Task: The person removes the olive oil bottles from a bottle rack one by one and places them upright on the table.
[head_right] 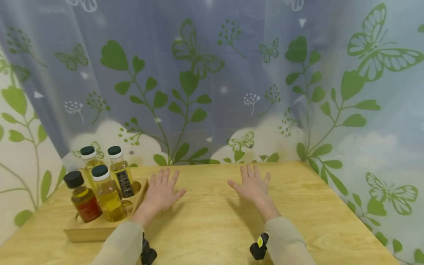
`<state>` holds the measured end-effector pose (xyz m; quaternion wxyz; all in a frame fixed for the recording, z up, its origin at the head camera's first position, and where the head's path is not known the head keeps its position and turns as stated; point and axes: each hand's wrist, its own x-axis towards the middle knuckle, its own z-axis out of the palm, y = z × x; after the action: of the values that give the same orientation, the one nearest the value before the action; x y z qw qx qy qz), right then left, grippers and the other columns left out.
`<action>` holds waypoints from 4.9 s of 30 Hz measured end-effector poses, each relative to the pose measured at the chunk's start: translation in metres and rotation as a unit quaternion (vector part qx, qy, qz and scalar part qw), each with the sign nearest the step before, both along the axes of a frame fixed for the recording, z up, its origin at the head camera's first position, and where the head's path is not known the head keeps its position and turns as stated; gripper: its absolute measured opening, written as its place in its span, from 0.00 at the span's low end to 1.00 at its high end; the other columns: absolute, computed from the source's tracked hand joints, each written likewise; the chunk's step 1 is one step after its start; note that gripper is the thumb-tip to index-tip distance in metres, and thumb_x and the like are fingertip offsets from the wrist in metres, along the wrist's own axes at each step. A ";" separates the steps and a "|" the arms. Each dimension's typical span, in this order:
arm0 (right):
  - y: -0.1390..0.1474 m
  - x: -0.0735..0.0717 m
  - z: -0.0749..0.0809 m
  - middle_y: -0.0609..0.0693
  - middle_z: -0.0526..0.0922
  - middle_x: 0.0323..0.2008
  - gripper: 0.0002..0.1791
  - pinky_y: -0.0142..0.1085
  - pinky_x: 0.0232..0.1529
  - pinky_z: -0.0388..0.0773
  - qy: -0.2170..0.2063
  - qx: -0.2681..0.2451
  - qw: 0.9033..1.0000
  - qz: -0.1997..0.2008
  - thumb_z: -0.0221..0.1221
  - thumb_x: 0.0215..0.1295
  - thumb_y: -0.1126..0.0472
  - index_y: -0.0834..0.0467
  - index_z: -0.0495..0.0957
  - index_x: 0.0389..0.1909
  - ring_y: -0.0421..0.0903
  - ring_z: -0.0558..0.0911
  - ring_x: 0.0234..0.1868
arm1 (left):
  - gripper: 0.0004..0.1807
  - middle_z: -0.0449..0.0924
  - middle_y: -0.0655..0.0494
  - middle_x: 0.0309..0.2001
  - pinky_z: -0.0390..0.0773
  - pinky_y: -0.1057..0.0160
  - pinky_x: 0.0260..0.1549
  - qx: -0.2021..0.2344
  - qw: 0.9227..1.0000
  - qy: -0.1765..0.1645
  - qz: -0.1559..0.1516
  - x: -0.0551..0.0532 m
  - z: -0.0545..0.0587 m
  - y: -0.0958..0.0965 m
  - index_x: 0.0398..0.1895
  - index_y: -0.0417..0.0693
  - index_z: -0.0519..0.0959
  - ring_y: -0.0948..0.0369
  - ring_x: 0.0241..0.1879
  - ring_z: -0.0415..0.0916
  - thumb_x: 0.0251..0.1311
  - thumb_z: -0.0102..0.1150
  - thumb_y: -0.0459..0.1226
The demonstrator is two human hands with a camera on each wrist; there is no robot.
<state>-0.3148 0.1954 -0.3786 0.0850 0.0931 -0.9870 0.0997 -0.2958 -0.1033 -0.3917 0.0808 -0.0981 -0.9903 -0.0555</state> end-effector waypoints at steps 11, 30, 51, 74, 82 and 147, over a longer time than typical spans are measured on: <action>-0.016 0.013 0.010 0.63 0.55 0.68 0.47 0.67 0.60 0.46 0.011 -0.021 0.999 0.047 0.45 0.62 0.31 0.63 0.53 0.70 0.63 0.54 0.67 | 0.44 0.51 0.40 0.69 0.43 0.45 0.66 -0.002 0.993 0.079 -0.082 0.031 0.021 -0.001 0.71 0.44 0.55 0.45 0.69 0.46 0.59 0.49 0.61; -0.079 0.048 0.044 0.59 0.65 0.64 0.44 0.55 0.60 0.62 0.052 -0.118 0.975 0.182 0.57 0.58 0.37 0.60 0.59 0.68 0.58 0.64 0.63 | 0.44 0.71 0.38 0.57 0.65 0.43 0.54 0.170 0.874 0.388 -0.236 0.089 0.091 -0.063 0.62 0.33 0.65 0.43 0.56 0.68 0.58 0.46 0.63; -0.184 0.065 0.037 0.57 0.66 0.63 0.45 0.47 0.59 0.67 -0.100 -0.328 0.909 0.235 0.63 0.57 0.47 0.61 0.54 0.69 0.53 0.66 0.63 | 0.47 0.36 0.35 0.71 0.40 0.30 0.57 0.340 0.933 0.119 0.016 0.112 0.100 -0.211 0.73 0.43 0.36 0.34 0.67 0.35 0.63 0.55 0.43; -0.250 0.073 -0.011 0.58 0.59 0.67 0.51 0.42 0.64 0.60 -0.168 -0.267 0.916 0.249 0.64 0.52 0.41 0.61 0.52 0.70 0.52 0.61 0.66 | 0.53 0.38 0.17 0.63 0.61 0.32 0.51 0.313 0.930 -0.193 0.000 0.101 0.016 -0.259 0.67 0.24 0.30 0.25 0.59 0.43 0.62 0.56 0.45; -0.255 0.080 -0.015 0.57 0.62 0.66 0.55 0.38 0.62 0.62 -0.124 -0.159 0.945 0.257 0.65 0.46 0.35 0.60 0.55 0.69 0.49 0.64 0.65 | 0.54 0.40 0.14 0.61 0.54 0.31 0.53 0.321 0.928 -0.185 -0.025 0.098 -0.001 -0.244 0.65 0.19 0.36 0.25 0.60 0.42 0.55 0.63 0.42; -0.249 0.078 -0.021 0.55 0.59 0.68 0.51 0.38 0.66 0.56 -0.168 -0.251 0.922 0.242 0.69 0.49 0.49 0.61 0.54 0.70 0.49 0.60 0.67 | 0.57 0.34 0.18 0.64 0.39 0.30 0.57 0.393 0.892 -0.224 -0.009 0.092 -0.008 -0.226 0.67 0.23 0.33 0.28 0.64 0.33 0.52 0.66 0.39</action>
<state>-0.2373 -0.0538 -0.4000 -0.0882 0.2861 -0.8768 0.3763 -0.2038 -0.3294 -0.4002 -0.1112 -0.0523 -0.8788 -0.4610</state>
